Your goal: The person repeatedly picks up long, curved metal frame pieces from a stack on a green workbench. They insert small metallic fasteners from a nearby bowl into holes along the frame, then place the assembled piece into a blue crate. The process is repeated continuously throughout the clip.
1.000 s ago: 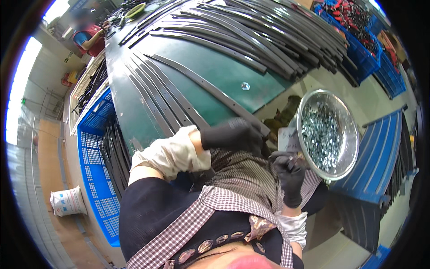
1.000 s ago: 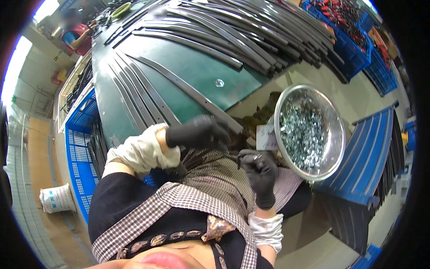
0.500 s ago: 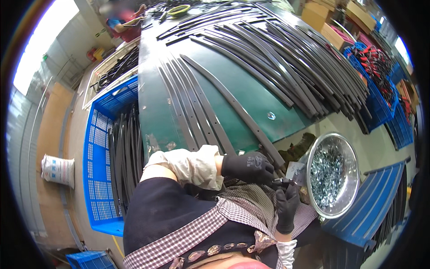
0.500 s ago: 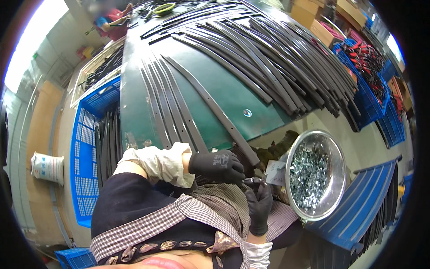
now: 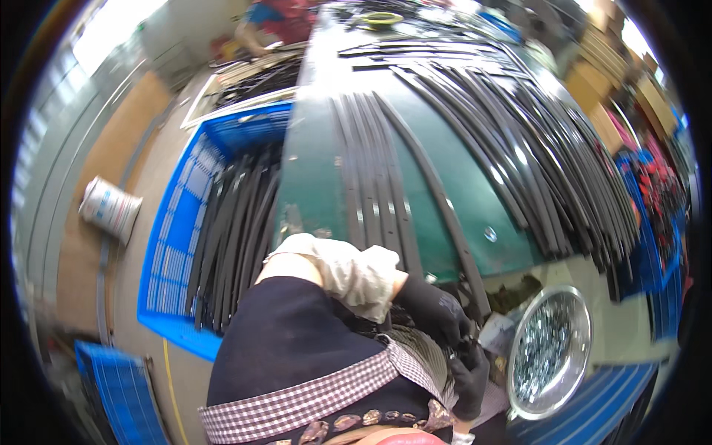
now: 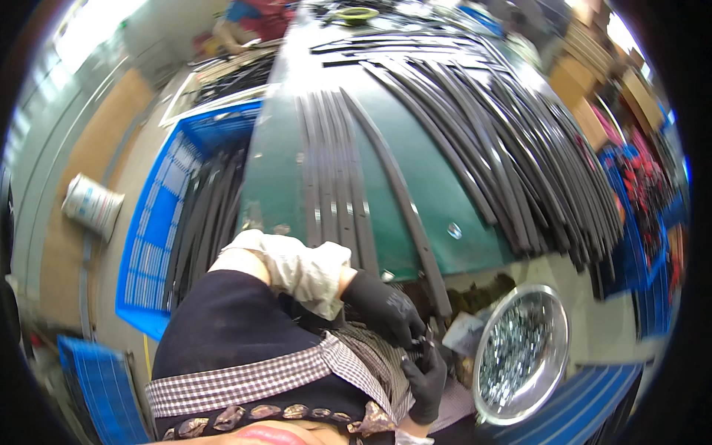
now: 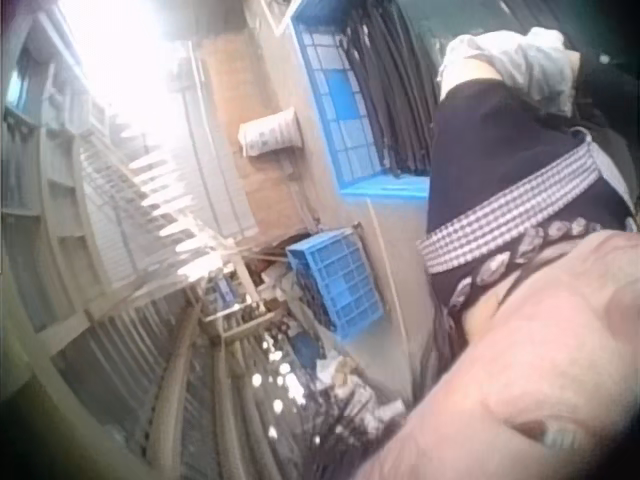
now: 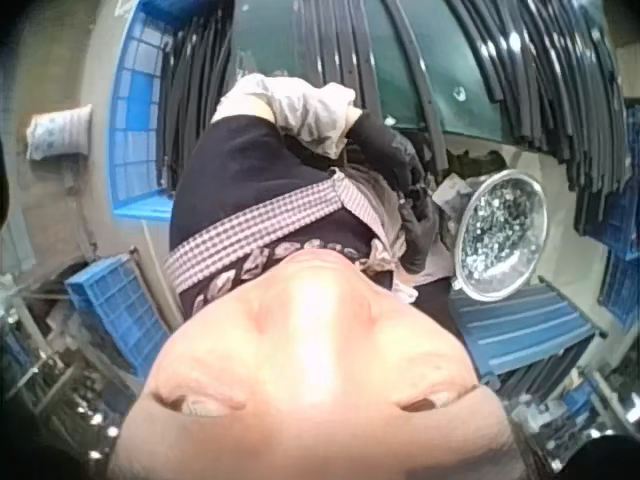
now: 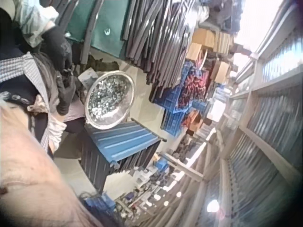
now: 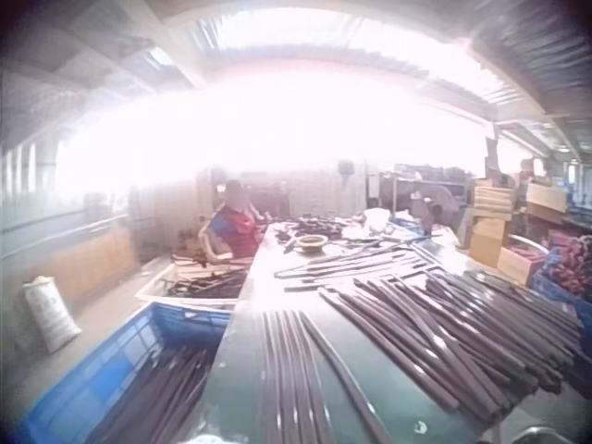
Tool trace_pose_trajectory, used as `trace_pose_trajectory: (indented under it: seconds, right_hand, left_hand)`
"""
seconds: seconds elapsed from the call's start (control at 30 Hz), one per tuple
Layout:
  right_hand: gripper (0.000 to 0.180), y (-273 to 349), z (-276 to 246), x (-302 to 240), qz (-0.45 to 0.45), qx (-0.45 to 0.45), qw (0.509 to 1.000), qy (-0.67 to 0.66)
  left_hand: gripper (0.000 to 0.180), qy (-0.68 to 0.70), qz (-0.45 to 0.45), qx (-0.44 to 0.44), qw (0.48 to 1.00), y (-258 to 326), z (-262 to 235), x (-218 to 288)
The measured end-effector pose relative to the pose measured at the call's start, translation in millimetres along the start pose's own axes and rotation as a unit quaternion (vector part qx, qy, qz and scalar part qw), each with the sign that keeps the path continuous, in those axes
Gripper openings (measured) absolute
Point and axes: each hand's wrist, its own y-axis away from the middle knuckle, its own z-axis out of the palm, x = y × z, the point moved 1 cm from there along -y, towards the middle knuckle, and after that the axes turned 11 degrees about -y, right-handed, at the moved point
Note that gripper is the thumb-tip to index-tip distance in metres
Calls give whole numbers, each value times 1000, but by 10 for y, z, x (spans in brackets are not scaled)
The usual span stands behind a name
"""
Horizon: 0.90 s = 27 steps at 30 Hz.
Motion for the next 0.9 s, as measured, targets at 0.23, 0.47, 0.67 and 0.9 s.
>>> trace_pose_trajectory:
  seconds: [0.23,0.47,0.67,0.9]
  right_hand:
    - [46,-49,21,-48,40,-12,996,76]
    - [37,-37,47,-104,-4,7,990,143]
    - [40,-60,-253,188,-177,128,954,204]
    - [34,-36,-382,131,-111,221,962,116]
  left_hand:
    - [12,-84,-20,-22,996,85,172,-54]
    - [13,-170,-26,-44,984,40,153,-92]
    - [34,-354,-106,43,928,-31,-252,-452]
    - [32,-467,-171,-48,866,44,-418,-824]
